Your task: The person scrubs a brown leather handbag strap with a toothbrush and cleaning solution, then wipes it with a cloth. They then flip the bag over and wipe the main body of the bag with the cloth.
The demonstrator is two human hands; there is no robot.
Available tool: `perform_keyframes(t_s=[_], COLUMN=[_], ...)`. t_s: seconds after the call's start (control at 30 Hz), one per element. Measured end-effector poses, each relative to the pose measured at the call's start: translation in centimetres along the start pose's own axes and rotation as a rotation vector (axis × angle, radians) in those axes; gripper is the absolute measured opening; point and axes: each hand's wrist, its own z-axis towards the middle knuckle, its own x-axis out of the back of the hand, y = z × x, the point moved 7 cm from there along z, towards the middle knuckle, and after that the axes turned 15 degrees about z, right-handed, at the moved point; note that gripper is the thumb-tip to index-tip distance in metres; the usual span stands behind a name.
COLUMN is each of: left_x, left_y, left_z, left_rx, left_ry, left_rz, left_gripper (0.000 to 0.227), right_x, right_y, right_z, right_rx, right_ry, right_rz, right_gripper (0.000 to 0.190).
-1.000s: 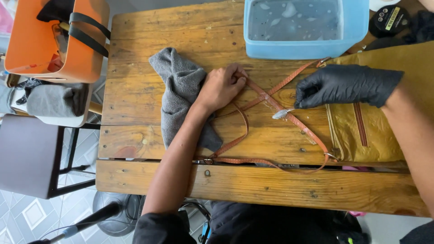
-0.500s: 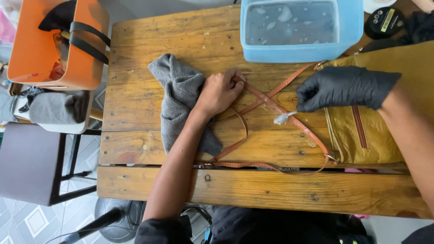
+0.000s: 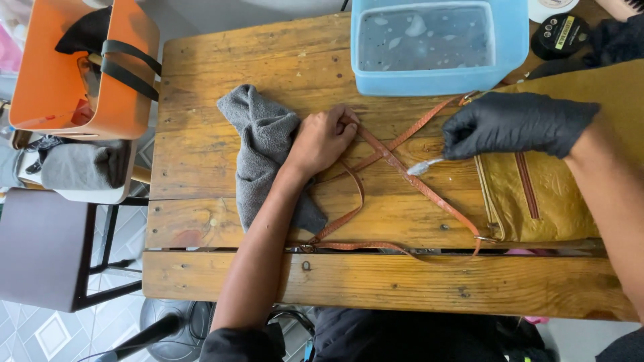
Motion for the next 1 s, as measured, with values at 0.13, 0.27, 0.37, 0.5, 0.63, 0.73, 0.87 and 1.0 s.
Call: perform_keyframes(t_s=[0.13,0.27,0.37,0.5,0.63,0.73,0.87,1.0], left_x=[-0.2,0.2,0.2,0.4,0.1,0.5,0.3,0.3], left_y=[-0.1,0.1,0.2,0.4,0.2,0.3,0.4,0.3], left_z=[0.0,0.0,-0.1,-0.2,-0.2,0.0,-0.1,-0.1], left_rx=[-0.003,-0.018,-0.018,-0.025,-0.013,-0.036,-0.038,-0.017], left_ry=[0.009,0.010,0.014,0.014,-0.003,0.015,0.021,-0.003], left_rz=[-0.034,-0.012,-0.015,-0.024,-0.032,-0.028,-0.035,-0.021], left_gripper=[0.013,0.015,0.014,0.014,0.013,0.016,0.014,0.016], right_x=[0.5,-0.7,-0.8,-1.8,-1.4,-1.9,-1.5,-1.7], right_y=[-1.4,-2.3,-2.3,-0.5,-2.8,-1.4,-2.4,-1.8], right_z=[-0.6,-1.4,-1.3,-0.9,-1.8,-0.6,-1.0,-0.9], right_rx=[0.099,0.021,0.029,-0.010,0.067,0.023,0.094,0.055], right_ry=[0.140,0.012,0.055,-0.117,0.061,-0.076,0.056,-0.026], right_rz=[-0.056,-0.095,-0.158,-0.116,0.047,0.051,-0.152,-0.134], right_gripper=[0.015,0.030,0.030,0.041,0.020,0.028,0.023,0.028])
